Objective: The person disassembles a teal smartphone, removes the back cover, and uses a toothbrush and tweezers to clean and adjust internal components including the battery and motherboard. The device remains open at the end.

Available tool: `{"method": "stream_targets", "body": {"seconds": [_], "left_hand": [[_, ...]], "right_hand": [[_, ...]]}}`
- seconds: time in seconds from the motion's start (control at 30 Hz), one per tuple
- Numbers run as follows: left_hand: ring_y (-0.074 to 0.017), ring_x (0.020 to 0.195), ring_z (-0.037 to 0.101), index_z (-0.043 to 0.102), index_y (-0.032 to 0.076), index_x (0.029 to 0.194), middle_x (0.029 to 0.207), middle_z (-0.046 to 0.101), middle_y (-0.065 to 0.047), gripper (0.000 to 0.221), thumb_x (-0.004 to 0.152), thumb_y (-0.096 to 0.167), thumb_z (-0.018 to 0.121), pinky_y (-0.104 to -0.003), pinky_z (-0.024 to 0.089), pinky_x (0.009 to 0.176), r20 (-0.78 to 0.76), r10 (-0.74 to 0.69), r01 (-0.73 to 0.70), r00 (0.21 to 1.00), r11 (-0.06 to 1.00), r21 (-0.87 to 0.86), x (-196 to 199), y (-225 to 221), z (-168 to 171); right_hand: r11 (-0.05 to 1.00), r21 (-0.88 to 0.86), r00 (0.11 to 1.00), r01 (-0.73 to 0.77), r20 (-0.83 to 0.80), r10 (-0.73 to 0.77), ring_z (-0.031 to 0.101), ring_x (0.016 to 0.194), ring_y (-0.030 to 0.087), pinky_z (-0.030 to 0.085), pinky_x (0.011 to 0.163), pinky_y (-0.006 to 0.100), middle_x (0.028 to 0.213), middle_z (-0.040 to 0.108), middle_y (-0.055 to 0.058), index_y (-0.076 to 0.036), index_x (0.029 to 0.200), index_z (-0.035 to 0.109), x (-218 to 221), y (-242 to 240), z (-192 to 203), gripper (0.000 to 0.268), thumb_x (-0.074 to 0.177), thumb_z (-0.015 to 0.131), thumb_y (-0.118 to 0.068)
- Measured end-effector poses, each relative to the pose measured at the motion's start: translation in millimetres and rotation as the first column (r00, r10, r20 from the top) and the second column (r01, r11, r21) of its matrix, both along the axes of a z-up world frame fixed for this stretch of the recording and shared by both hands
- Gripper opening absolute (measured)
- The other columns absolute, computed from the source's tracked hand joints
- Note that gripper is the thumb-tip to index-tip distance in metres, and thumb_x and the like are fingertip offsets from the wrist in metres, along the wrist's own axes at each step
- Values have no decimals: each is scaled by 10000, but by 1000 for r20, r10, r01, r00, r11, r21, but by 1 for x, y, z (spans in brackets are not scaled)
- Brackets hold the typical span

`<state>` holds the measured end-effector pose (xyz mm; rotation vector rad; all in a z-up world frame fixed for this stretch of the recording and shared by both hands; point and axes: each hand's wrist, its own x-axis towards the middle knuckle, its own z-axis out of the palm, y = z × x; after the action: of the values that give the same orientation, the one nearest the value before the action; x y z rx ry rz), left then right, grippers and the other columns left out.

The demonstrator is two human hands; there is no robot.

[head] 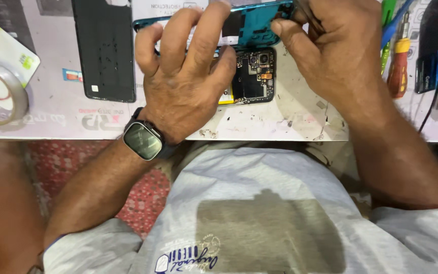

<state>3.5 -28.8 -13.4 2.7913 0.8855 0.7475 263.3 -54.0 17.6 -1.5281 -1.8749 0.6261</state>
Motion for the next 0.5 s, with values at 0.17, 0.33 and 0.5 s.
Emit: {"method": "stream_targets", "body": {"seconds": [0.17, 0.33, 0.5], "left_hand": [[-319, 1492, 390, 721, 99, 1096, 1562, 495, -120, 114, 983, 89, 701, -562, 169, 1190, -53, 52, -42, 997, 982, 185, 3, 3, 3], [-285, 1413, 450, 731, 100, 1130, 1518, 533, -103, 124, 1008, 86, 717, -516, 253, 1120, -90, 45, -26, 995, 979, 201, 2, 4, 11], [-241, 1193, 518, 705, 65, 1130, 1316, 585, -87, 173, 965, 117, 698, -418, 355, 1005, -117, 13, 11, 993, 979, 203, 1, 6, 19]], "right_hand": [[991, 108, 997, -78, 15, 76, 568, 719, 128, 448, 682, 278, 863, 632, 87, 47, 1180, 654, 0, 1, 6, 179, 1023, 711, 110], [995, 75, 997, -67, 49, 63, 593, 737, 152, 457, 675, 285, 863, 638, 111, 24, 1184, 670, 0, 4, 11, 164, 1057, 765, 67], [998, 24, 997, -65, -28, 65, 594, 697, 134, 468, 672, 293, 857, 629, 120, 65, 1210, 644, -2, 6, 14, 212, 1011, 715, 73]]}}
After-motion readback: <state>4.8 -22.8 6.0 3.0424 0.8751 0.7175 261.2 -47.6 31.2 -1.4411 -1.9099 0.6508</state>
